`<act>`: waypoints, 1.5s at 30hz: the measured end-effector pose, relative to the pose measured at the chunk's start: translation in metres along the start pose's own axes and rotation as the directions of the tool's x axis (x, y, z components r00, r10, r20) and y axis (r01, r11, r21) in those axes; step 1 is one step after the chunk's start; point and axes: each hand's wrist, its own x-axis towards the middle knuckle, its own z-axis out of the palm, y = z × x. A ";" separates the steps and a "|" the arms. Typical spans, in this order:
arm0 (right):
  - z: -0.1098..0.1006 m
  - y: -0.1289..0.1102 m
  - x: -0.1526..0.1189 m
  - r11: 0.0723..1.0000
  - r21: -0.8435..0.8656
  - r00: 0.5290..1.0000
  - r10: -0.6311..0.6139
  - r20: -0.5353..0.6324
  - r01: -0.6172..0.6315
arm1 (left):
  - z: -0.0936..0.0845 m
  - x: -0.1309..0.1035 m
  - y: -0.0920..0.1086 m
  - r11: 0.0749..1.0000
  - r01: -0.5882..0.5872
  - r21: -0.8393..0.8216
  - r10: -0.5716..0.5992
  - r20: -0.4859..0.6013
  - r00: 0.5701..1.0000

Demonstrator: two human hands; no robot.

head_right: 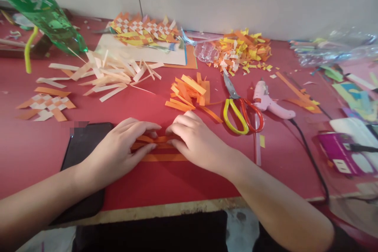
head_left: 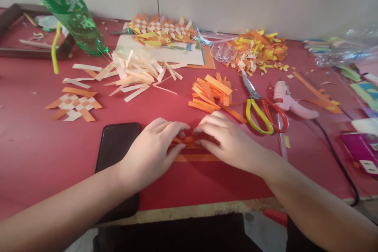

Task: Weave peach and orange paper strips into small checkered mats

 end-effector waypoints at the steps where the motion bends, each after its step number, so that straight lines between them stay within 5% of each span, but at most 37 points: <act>1: 0.000 0.000 0.000 1.000 0.000 1.000 -0.009 -0.003 0.009 | 0.000 0.000 0.000 1.000 0.005 -0.004 -0.005 0.000 1.000; 14: 0.003 0.001 0.002 0.994 -0.050 0.990 -0.103 -0.100 0.099 | 0.000 0.001 0.002 0.998 0.051 -0.034 -0.053 -0.046 0.998; 19: 0.002 0.003 -0.001 0.996 0.014 0.964 -0.081 -0.253 0.087 | -0.003 0.001 0.003 0.996 0.017 -0.086 -0.028 -0.128 0.991; 24: -0.002 -0.001 -0.004 0.988 0.134 0.969 -0.039 -0.243 0.073 | -0.007 0.001 0.006 0.980 0.030 -0.195 -0.076 -0.230 0.970; 27: -0.005 -0.002 -0.005 0.972 0.217 0.976 -0.044 -0.211 0.090 | -0.007 0.000 0.007 0.944 0.116 -0.308 -0.188 -0.216 0.958; 31: -0.011 -0.001 -0.005 0.893 0.367 0.961 -0.205 -0.186 0.262 | -0.004 0.000 0.007 0.892 0.191 -0.409 -0.287 -0.189 0.939; 34: -0.013 -0.002 -0.004 0.871 0.355 0.940 -0.295 -0.174 0.339 | -0.003 -0.001 0.005 0.878 0.192 -0.439 -0.294 -0.178 0.939; 39: -0.010 -0.003 -0.003 0.897 0.305 0.946 -0.279 -0.168 0.319 | -0.002 -0.002 0.003 0.870 0.184 -0.458 -0.273 -0.134 0.953; 45: -0.007 0.004 -0.008 0.849 0.395 0.920 -0.234 -0.313 0.350 | -0.001 0.000 0.003 0.897 0.170 -0.407 -0.240 -0.128 0.962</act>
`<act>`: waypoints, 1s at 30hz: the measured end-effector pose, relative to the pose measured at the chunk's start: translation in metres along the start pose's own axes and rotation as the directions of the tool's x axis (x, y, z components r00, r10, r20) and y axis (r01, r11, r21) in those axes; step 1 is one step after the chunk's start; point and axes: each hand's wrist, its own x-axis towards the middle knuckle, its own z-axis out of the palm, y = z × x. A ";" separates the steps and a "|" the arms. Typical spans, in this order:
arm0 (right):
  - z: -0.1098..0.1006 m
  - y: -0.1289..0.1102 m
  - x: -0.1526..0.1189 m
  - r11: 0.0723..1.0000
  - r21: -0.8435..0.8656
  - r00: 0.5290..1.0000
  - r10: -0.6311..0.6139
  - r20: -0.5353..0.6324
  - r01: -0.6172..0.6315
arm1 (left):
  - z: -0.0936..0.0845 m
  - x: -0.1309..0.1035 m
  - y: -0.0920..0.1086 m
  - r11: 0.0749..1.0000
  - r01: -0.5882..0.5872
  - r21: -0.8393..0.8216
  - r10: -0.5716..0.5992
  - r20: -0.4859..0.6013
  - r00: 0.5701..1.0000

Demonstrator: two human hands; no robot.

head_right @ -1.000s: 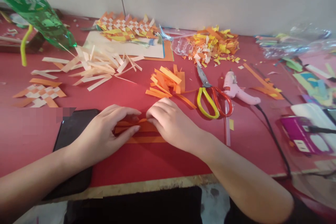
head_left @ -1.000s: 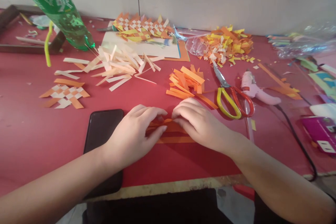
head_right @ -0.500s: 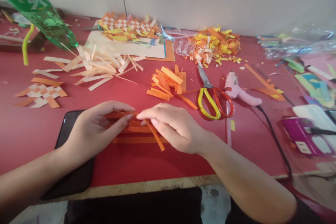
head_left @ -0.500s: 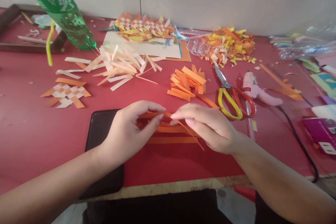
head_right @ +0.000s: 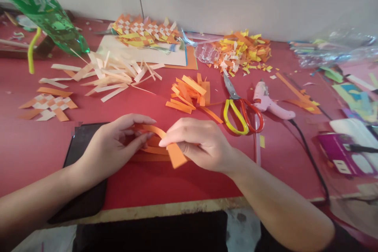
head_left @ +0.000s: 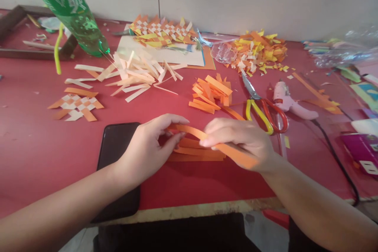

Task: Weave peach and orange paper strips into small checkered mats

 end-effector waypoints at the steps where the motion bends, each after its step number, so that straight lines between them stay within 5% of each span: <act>1: 0.000 0.000 -0.001 1.000 -0.010 0.999 0.017 -0.049 -0.017 | 0.000 0.000 0.001 1.000 -0.012 0.016 0.012 0.001 1.000; 5: -0.001 -0.003 -0.002 0.995 -0.053 0.981 0.071 -0.179 -0.082 | -0.005 -0.002 0.004 0.997 -0.071 0.014 0.070 0.042 0.997; 12: 0.001 -0.001 0.001 0.999 -0.020 0.999 0.034 -0.042 -0.035 | -0.008 -0.007 0.003 0.997 0.025 -0.071 -0.025 0.001 1.000; 18: 0.006 -0.003 0.001 0.977 -0.103 0.977 0.173 -0.127 -0.187 | -0.008 -0.004 0.007 0.991 0.021 -0.131 -0.016 0.040 0.999; 25: 0.008 -0.004 0.008 0.985 -0.138 0.994 0.092 -0.062 -0.100 | -0.004 -0.003 0.005 0.997 0.005 -0.082 -0.003 0.020 1.000; 30: 0.009 -0.002 0.006 0.967 -0.107 0.972 0.224 -0.070 -0.231 | -0.006 -0.004 0.007 0.996 0.060 -0.067 -0.058 0.030 0.998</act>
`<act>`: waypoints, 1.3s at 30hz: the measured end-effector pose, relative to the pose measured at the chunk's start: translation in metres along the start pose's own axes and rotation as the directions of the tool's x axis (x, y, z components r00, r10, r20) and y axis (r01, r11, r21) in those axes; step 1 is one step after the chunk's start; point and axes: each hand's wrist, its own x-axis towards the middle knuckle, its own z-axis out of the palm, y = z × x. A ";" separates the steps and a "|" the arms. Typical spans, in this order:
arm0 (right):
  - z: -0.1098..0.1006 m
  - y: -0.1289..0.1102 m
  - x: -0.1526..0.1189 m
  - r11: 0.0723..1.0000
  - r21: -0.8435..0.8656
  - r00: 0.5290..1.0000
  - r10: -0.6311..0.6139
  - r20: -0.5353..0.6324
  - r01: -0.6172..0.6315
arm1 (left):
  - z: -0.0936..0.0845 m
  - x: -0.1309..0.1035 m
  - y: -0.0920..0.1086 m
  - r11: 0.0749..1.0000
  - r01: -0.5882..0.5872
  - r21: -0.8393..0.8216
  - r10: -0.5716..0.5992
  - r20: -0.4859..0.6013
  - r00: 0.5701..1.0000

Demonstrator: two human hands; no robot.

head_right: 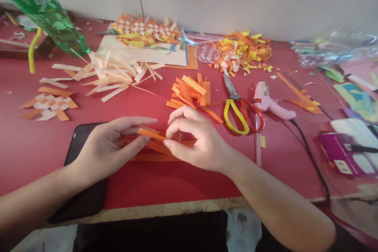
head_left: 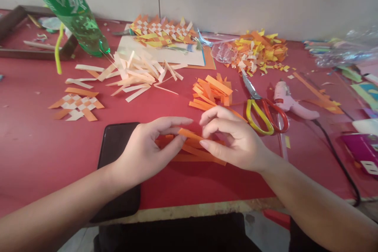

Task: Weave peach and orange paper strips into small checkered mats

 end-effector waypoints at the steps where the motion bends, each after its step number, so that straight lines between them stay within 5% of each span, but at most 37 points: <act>1: 0.001 0.001 -0.001 0.997 0.051 0.998 0.052 0.024 -0.053 | 0.000 0.000 0.001 1.000 0.001 -0.015 -0.001 -0.002 1.000; 7: 0.006 0.008 0.000 0.887 0.332 0.946 0.319 0.065 -0.322 | 0.000 -0.001 0.000 0.986 0.035 -0.161 -0.031 0.029 0.999; 15: 0.001 0.009 0.002 0.871 0.423 0.950 0.306 -0.069 -0.250 | -0.004 -0.002 -0.003 0.992 -0.116 -0.043 0.116 0.005 0.993; 23: 0.008 0.005 -0.003 0.906 0.360 0.974 0.223 0.036 -0.221 | 0.004 0.003 -0.002 0.965 -0.058 -0.256 0.046 -0.054 0.997; 32: 0.006 0.004 -0.005 0.915 0.361 0.968 0.228 -0.101 -0.178 | 0.003 0.007 0.004 0.946 0.025 -0.323 -0.086 -0.177 0.980; 39: 0.007 0.003 -0.002 0.903 0.396 0.958 0.243 -0.152 -0.167 | 0.003 0.010 0.005 0.898 0.072 -0.435 -0.158 -0.166 0.973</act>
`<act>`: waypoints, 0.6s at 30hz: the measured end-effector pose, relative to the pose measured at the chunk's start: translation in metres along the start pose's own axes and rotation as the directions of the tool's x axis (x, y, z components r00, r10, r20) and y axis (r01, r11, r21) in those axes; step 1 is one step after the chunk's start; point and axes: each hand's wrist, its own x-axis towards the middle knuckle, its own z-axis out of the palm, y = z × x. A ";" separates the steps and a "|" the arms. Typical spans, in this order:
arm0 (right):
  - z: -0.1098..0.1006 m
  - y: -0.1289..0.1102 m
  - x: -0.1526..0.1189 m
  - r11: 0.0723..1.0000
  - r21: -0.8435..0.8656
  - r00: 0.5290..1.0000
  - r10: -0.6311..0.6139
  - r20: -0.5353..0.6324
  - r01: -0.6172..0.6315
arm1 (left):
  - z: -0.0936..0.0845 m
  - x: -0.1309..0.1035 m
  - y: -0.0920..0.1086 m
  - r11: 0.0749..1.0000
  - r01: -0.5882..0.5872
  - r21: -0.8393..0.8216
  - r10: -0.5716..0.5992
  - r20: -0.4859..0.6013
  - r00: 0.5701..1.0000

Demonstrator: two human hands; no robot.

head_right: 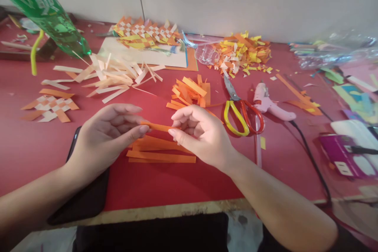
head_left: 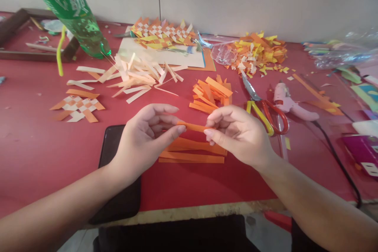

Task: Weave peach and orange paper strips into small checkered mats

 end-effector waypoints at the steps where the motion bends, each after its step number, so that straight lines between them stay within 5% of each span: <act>1: 0.000 0.000 0.000 1.000 0.007 1.000 0.002 0.001 -0.002 | 0.000 0.000 0.000 1.000 0.007 -0.012 -0.007 0.000 1.000; 18: 0.001 -0.001 0.000 0.999 0.039 1.000 0.013 -0.004 -0.013 | -0.001 0.000 0.003 0.996 0.067 -0.057 -0.066 0.019 0.998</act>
